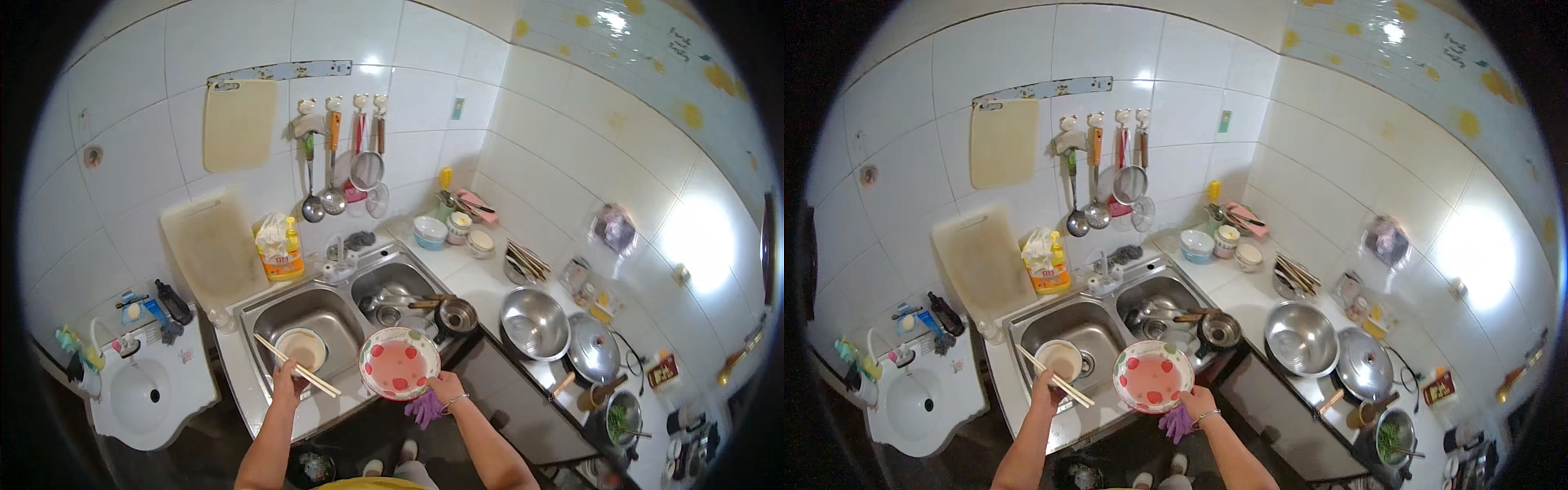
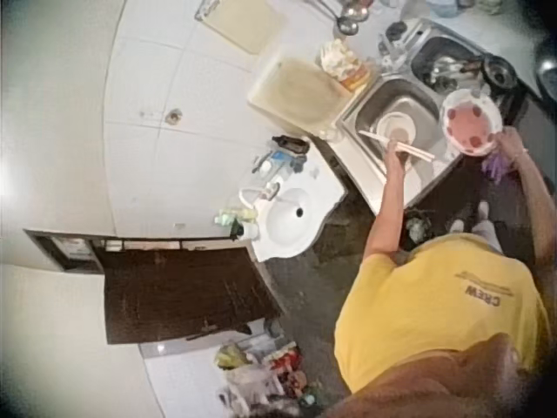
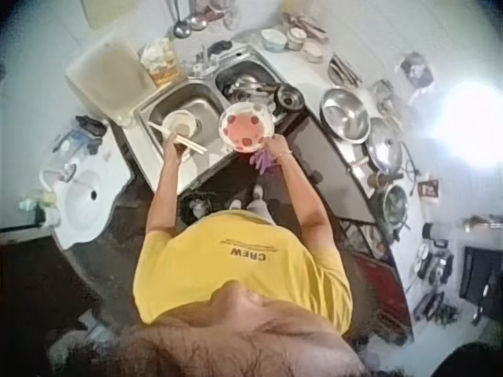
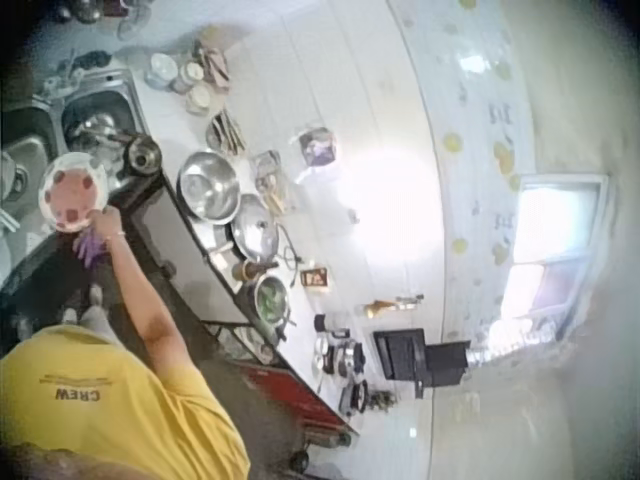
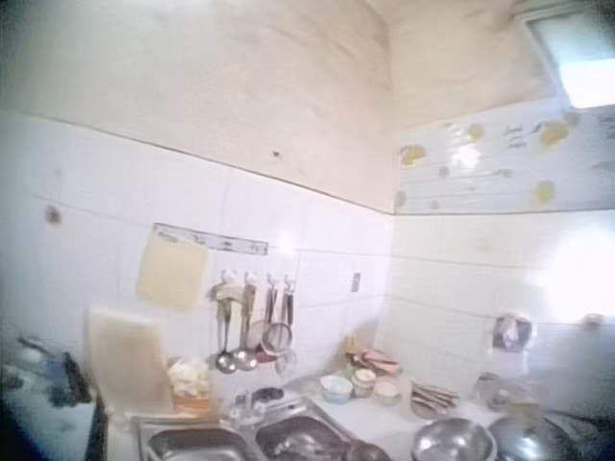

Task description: The person carries dishes to a sink, washes a plate, bowl, and mortar with a cloth, wipes down the counter, rinses a large metal pot, and then stirs green beans in a pot on a stove.

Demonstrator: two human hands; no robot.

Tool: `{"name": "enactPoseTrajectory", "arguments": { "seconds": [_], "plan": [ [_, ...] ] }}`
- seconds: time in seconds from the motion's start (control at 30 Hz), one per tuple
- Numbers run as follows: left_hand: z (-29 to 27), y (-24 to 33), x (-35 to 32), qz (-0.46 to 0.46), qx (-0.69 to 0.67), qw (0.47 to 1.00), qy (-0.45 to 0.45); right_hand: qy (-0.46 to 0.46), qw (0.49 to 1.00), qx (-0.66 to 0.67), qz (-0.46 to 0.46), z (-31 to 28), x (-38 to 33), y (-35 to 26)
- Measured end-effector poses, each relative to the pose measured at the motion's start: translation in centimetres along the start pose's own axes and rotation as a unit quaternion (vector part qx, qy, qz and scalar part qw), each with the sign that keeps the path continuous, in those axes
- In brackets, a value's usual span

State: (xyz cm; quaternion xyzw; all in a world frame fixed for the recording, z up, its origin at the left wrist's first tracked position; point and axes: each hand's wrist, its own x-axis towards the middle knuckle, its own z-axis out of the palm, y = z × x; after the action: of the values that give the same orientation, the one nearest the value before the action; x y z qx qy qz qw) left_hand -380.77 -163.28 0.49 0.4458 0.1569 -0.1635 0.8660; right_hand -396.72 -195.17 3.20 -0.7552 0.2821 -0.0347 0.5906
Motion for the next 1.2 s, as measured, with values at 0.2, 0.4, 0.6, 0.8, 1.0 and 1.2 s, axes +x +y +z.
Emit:
{"name": "enactPoseTrajectory", "arguments": {
  "seconds": [0.2,0.4,0.6,0.8,1.0,1.2],
  "plan": [
    [0.9,-4.3,9.9,0.006,0.047,0.995,0.087,-0.075,0.996,-0.048,-0.009,-1.2,10.4,-1.9],
    [-1.0,-8.7,19.2,-0.035,0.062,0.988,0.140,-0.146,0.988,-0.046,0.011,-1.9,19.1,-4.3],
    [-1.8,-12.3,23.5,-0.070,0.021,0.987,0.143,-0.184,0.981,-0.056,-0.023,-0.9,24.7,-4.9],
    [-2.0,-12.0,25.4,-0.094,0.013,0.985,0.146,-0.195,0.979,0.004,0.058,2.4,28.4,-4.2],
    [-3.0,-14.3,29.9,-0.151,-0.004,0.978,0.144,-0.174,0.982,0.044,0.063,4.1,30.4,-1.8],
    [-5.1,-15.9,32.1,-0.163,-0.025,0.984,0.067,-0.138,0.985,-0.070,0.076,4.0,31.7,-0.8]
  ]
}}
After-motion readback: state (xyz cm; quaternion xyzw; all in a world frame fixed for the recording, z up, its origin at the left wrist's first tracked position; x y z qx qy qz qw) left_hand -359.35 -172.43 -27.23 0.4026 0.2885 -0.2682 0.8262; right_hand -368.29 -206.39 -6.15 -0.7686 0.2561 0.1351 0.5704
